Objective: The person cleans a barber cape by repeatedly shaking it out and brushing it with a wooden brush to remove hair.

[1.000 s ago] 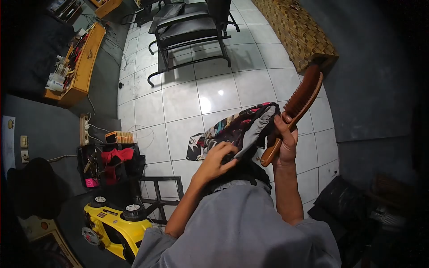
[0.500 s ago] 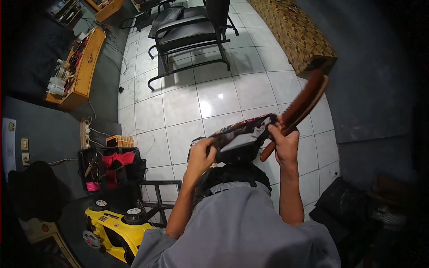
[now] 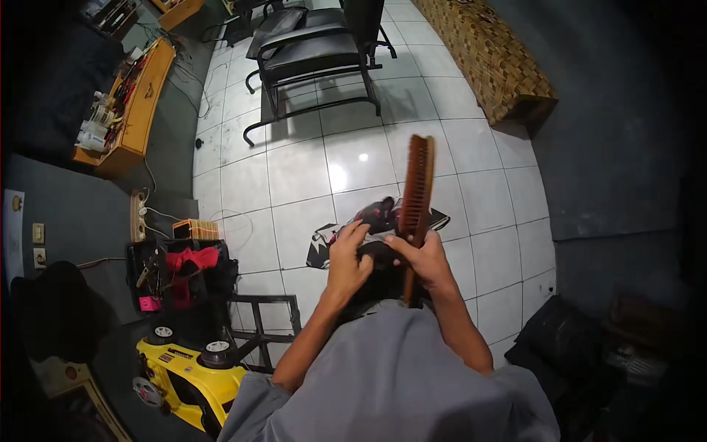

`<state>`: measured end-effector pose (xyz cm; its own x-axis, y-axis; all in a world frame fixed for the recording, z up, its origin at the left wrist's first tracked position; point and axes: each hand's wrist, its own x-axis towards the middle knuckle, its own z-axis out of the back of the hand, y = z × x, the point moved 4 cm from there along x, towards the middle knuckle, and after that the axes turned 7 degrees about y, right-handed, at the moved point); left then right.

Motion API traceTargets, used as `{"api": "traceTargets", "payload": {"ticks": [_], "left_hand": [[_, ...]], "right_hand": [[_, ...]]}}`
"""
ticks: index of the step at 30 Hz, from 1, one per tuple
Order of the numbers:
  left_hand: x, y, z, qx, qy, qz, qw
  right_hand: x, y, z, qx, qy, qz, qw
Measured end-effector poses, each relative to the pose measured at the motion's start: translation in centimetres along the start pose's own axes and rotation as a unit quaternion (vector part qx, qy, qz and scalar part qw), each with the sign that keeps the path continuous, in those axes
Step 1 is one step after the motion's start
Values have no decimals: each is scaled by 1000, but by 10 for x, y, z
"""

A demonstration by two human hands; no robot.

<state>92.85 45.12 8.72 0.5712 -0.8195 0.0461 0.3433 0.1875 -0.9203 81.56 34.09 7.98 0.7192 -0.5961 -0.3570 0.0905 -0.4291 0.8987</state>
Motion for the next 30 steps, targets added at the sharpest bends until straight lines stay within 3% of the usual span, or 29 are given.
{"api": "traceTargets", "payload": {"ticks": [1, 2, 3, 6, 8, 10, 12, 18, 20, 23, 25, 26, 28, 30], "left_hand": [[-1, -8, 3, 57, 34, -49, 997], [-3, -13, 3, 113, 68, -99, 986], [-3, -16, -4, 131, 166, -162, 964], [-9, -18, -3, 189, 201, -173, 945], [-12, -10, 3, 173, 205, -169, 948], [-18, -7, 8, 161, 207, -160, 952], [-19, -4, 15, 149, 174, -104, 968], [-15, 15, 40, 50, 182, 53, 981], [0, 1, 45, 69, 138, 3, 988], [45, -27, 66, 95, 59, -9, 994], [74, -72, 83, 151, -47, -137, 978], [84, -93, 91, 165, -89, -155, 970], [94, -128, 106, 218, -153, -212, 940], [95, -143, 109, 214, -187, -226, 932]], "right_hand": [[6, -12, 10, -121, -1, -22, 992], [16, -25, 18, -121, 0, -23, 992], [28, -38, 26, -169, 15, 0, 985], [48, -74, 44, -274, -10, 42, 961], [55, -81, 56, -375, -85, -8, 923], [57, -88, 62, -420, -91, -50, 901], [65, -104, 77, -442, -134, 15, 887], [52, -8, 70, -299, -118, 26, 946], [47, 31, 48, -141, -35, -18, 989], [56, 103, 29, -131, -22, 119, 984], [49, 155, 11, -94, -24, 196, 976], [45, 176, 6, -74, -24, 233, 969], [40, 198, 1, 3, 19, 294, 956], [25, 214, -7, 4, 22, 295, 955]]}}
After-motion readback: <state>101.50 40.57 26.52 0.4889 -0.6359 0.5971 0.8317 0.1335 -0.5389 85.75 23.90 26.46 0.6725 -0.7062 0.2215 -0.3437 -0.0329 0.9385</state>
